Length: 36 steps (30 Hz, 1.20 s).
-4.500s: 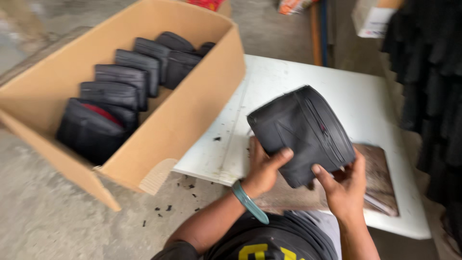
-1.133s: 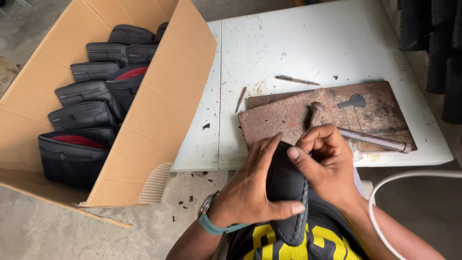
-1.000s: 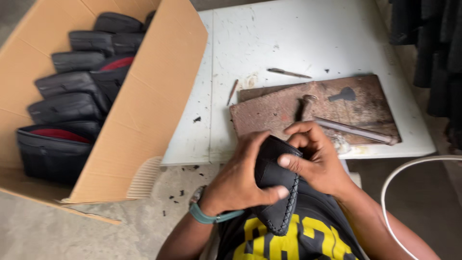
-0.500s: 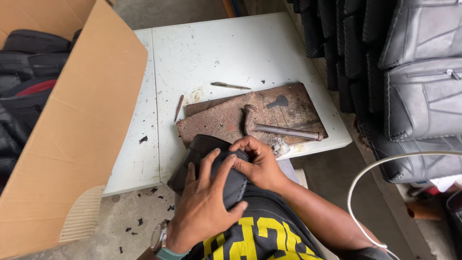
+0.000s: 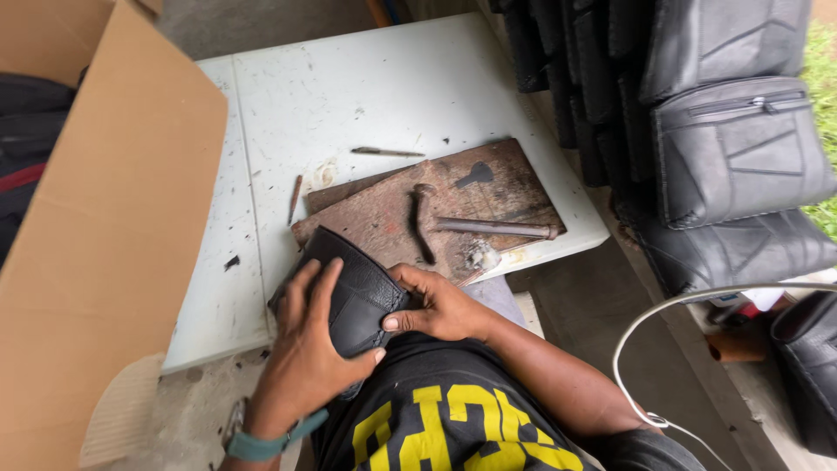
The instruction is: The person repairs black leather shoes by hand using a hammer and a metal awl. They repeatedly position the shoe on a wooden block, insert the awl into the sole, and strike it with the hammer to secure the stitching. After finishing each shoe, they place it into a cardboard box.
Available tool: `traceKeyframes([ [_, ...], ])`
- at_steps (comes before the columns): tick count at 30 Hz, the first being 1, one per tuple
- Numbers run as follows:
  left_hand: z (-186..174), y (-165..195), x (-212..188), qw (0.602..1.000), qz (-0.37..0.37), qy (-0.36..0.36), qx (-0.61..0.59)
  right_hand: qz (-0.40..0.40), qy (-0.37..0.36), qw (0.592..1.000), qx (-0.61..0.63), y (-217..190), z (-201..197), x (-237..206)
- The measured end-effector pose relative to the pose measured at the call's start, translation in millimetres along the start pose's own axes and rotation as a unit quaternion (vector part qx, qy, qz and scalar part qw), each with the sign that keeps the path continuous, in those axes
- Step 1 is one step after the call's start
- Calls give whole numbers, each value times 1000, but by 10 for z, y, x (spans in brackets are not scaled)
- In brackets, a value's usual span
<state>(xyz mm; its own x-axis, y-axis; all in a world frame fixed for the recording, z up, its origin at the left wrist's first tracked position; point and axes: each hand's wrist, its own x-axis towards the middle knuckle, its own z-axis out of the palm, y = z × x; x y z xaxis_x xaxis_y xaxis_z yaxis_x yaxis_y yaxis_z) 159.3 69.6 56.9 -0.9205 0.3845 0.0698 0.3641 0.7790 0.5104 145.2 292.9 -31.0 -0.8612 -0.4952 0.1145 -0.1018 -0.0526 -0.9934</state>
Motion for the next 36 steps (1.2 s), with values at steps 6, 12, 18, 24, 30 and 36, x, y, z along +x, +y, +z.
traceKeyframes([
  [6, 52, -376, -17, 992, -96, 0, -82, 49, 36, 993, -98, 99, 240, 81],
  [12, 251, -591, -186, 992, -78, 34, -93, -118, 44, 940, -316, 134, 345, 118],
  [18, -227, -989, 77, 965, -32, 181, -189, -37, -15, 997, -60, 0, 71, -96],
  [24, -215, -1439, 1186, 973, -81, 199, -86, 16, 17, 1000, 15, 64, -26, -153],
  [30, -200, -1257, 1564, 980, -102, 163, 44, 67, 62, 996, 14, -16, -247, 23],
  [36, -22, -474, 620, 992, 66, 110, -11, 15, 93, 972, -213, -103, -428, 57],
])
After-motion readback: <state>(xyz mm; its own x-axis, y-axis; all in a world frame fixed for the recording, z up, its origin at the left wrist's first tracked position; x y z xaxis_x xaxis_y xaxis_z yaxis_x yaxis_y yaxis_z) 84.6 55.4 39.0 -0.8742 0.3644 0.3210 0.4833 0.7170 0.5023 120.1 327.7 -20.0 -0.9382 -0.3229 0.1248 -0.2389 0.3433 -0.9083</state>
